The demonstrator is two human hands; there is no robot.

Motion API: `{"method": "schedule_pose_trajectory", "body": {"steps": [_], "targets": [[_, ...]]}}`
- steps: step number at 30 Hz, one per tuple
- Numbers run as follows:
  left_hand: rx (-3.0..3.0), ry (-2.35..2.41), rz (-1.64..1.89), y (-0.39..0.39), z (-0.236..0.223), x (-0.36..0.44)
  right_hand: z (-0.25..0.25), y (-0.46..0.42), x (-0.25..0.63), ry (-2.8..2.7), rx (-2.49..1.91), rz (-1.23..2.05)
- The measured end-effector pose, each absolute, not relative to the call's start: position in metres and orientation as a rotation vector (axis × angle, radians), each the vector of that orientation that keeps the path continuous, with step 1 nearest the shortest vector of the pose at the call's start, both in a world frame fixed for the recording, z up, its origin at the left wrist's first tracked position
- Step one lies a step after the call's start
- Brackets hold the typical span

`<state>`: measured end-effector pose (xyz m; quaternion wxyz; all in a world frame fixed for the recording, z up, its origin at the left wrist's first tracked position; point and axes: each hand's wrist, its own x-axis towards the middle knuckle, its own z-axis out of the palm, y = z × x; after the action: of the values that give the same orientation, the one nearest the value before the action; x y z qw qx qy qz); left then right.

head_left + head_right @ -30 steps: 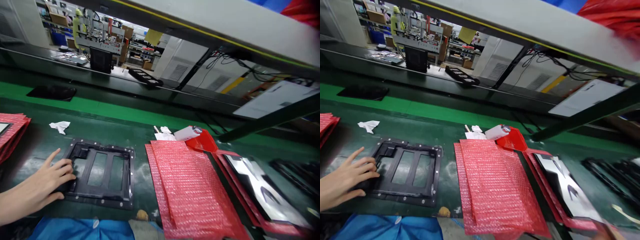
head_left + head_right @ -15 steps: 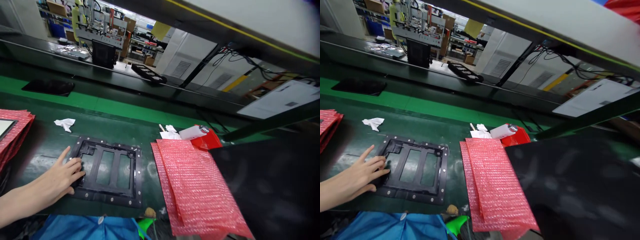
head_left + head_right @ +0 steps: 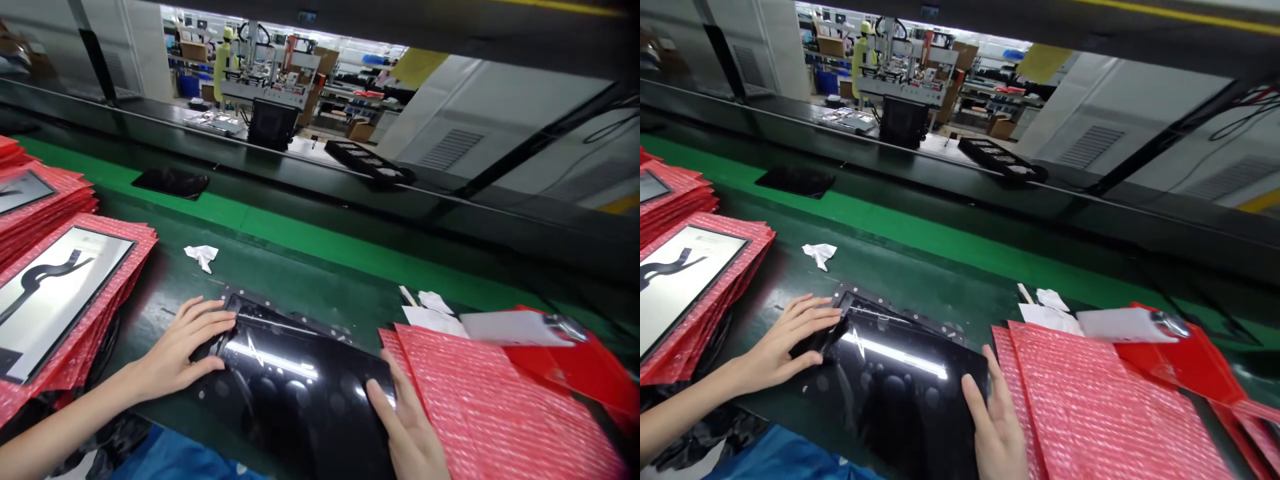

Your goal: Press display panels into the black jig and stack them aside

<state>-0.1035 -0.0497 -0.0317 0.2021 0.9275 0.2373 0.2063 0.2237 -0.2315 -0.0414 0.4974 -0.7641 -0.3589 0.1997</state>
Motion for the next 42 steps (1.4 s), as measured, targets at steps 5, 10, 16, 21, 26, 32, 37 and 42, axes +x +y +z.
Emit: {"method": "schedule_pose_trajectory", "body": {"steps": [5, 10, 16, 21, 26, 32, 37, 42], "targets": [[2.688, 0.692, 0.517, -0.041, -0.043, -0.105, -0.021, -0.199, 0.199, -0.607, -1.846, 0.669], [2.701, 0.701, 0.527, -0.037, -0.050, -0.105, -0.023, -0.193, 0.201, -0.620, -1.886, 0.675], [2.690, 0.712, 0.504, -0.034, -0.053, -0.105, -0.031, -0.187, 0.204, -0.643, -1.904, 0.654], [2.676, 0.725, 0.492, -0.034, -0.053, -0.104, -0.034, -0.186, 0.205, -0.631, -1.904, 0.665], [2.671, 0.719, 0.471, -0.035, -0.052, -0.104, -0.037, -0.186, 0.206, -0.599, -1.884, 0.687], [2.654, 0.723, 0.487, -0.036, -0.051, -0.103, -0.039, -0.186, 0.206, -0.633, -1.893, 0.671], [2.626, 0.720, 0.475, -0.035, -0.052, -0.103, -0.035, -0.185, 0.204, -0.639, -1.915, 0.650], [2.545, 0.798, 0.473, -0.036, -0.052, -0.106, -0.026, -0.181, 0.195, -0.583, -1.935, 0.644]]}}
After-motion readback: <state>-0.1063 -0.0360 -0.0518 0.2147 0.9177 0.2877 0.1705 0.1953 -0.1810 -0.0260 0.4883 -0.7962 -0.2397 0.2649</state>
